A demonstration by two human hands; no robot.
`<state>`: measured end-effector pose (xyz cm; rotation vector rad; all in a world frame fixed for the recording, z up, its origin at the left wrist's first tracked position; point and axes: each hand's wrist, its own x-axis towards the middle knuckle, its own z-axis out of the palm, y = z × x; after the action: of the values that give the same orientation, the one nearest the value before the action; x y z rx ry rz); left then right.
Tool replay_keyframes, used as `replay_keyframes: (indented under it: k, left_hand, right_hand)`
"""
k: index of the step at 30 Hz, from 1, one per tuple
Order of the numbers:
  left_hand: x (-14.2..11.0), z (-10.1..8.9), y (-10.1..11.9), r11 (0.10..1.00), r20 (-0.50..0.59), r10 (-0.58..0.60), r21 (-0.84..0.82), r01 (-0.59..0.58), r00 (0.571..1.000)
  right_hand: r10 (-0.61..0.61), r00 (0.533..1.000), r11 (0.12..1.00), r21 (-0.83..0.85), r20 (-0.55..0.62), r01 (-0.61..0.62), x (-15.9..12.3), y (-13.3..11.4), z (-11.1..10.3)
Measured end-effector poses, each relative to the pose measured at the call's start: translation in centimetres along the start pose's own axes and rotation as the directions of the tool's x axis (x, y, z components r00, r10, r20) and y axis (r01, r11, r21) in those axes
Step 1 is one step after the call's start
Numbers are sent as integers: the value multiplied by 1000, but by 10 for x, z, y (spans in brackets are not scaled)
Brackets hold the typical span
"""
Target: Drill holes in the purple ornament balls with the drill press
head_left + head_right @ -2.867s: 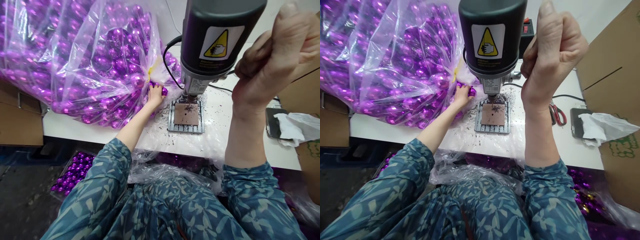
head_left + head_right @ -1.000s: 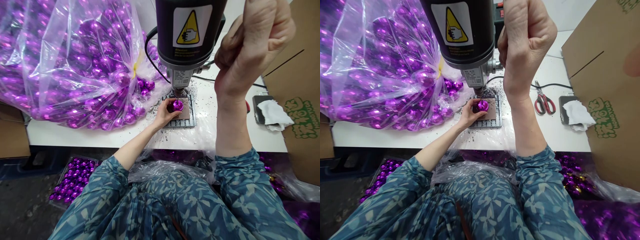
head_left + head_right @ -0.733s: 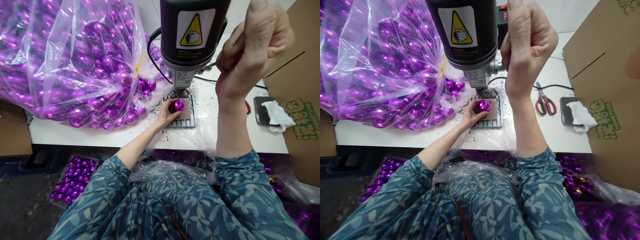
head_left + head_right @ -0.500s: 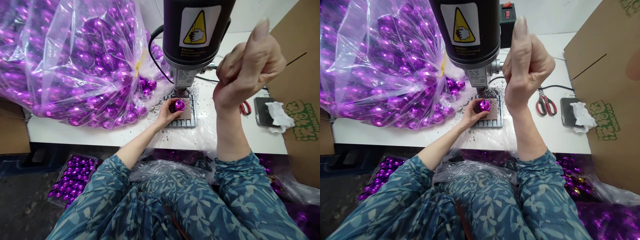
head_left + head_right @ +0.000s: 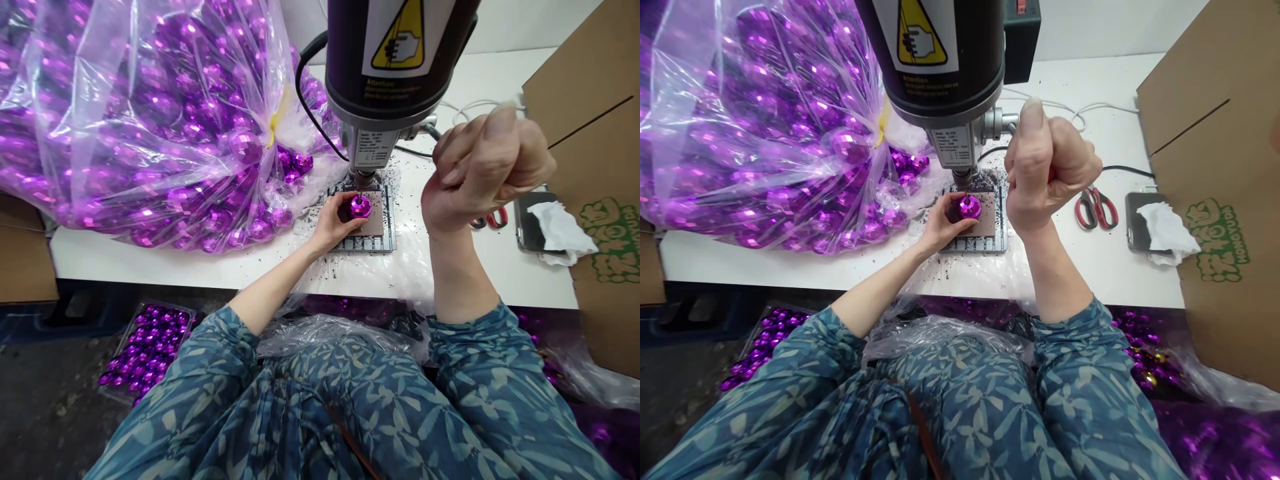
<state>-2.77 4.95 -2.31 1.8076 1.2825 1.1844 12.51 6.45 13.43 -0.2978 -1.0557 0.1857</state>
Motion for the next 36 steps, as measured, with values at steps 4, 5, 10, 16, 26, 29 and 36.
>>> replay_keyframes:
  k: [4,5,10,16,26,29,36]
  left_hand:
    - [0,-1,1,1000,12,-5,0,5,1000]
    - [0,-1,1,1000,13,-3,-3,3,1000]
    - [-1,-2,3,1000,13,-7,-18,7,1000]
    - [-1,-2,7,999,5,-27,-18,27,1000]
    - [-8,-6,21,1000,-55,5,22,-3,998]
    - [-35,-27,39,991,40,131,33,-132,991]
    - [-136,-62,76,942,672,255,-11,-336,695]
  right_hand:
    - [-98,995,993,60,-17,99,-6,12,-6]
    - [-98,995,994,55,-23,99,-8,14,-8]
    - [-51,999,998,-25,18,51,-15,14,-19]
    - [17,1000,999,-34,26,-16,-10,-2,-9]
    - [436,900,900,-40,25,-434,66,-13,42]
    - [425,904,905,-49,51,-423,66,-11,41]
    - [349,936,937,-3,52,-350,63,-4,35]
